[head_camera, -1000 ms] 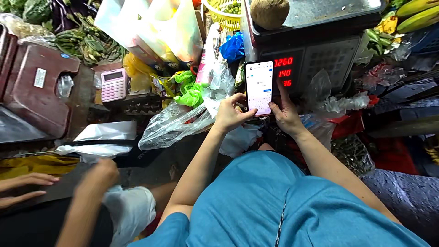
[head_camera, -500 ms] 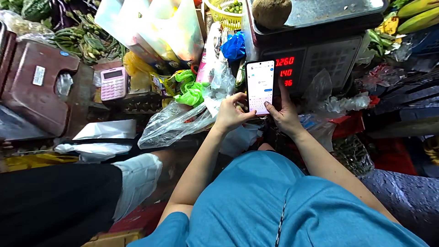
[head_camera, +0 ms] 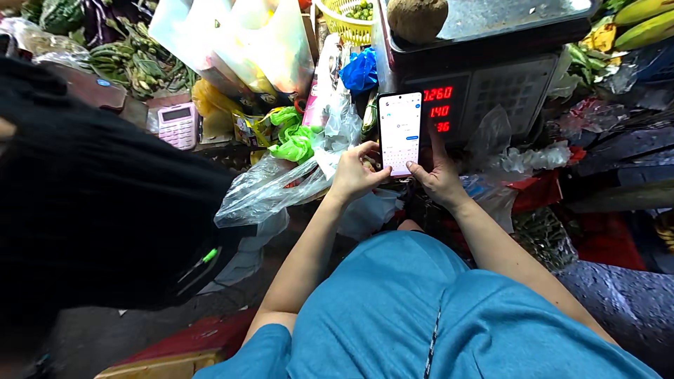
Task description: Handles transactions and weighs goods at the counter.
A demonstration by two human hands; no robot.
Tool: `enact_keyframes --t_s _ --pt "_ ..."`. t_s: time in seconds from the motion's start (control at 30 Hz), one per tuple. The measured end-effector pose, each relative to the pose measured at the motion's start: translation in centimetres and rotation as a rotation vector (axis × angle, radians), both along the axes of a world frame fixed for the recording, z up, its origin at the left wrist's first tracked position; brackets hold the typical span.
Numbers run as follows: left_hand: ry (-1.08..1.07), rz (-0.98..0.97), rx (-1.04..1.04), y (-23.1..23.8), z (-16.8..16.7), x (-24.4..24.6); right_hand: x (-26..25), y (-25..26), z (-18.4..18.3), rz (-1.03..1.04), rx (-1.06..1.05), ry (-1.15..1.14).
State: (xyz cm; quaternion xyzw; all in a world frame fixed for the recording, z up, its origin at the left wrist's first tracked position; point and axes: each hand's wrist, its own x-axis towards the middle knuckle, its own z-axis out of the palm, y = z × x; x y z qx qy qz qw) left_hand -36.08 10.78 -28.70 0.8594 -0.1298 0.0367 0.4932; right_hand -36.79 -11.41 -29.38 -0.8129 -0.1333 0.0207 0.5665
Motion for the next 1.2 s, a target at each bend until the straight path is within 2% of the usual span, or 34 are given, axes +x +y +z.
enact_keyframes --t_s 0.37,0.57,0.77,0.87,1.0,1.1,1.2 --pt "0.006 -0.018 -0.038 0.2 0.3 -0.4 0.0 0.0 0.0 -0.003 0.006 -0.012" --pt "0.044 -0.034 -0.075 0.4 0.2 -0.5 0.0 1.0 0.4 -0.169 0.011 0.017" --pt "0.052 -0.002 -0.053 -0.1 0.5 -0.4 0.2 1.3 0.3 -0.208 0.048 0.007" --pt "-0.045 0.019 -0.085 0.7 0.0 -1.1 -0.1 1.8 -0.3 -0.199 0.101 -0.005" --pt "-0.203 0.083 -0.242 -0.2 -1.2 -0.7 0.0 0.5 0.5 -0.187 0.129 0.045" --pt "-0.260 0.131 -0.281 -0.2 -0.7 -1.7 -0.6 -0.2 1.3 -0.152 0.005 -0.066" --pt "-0.335 0.161 -0.361 -0.2 0.0 -2.1 -1.7 -0.5 1.8 -0.210 -0.181 -0.294"
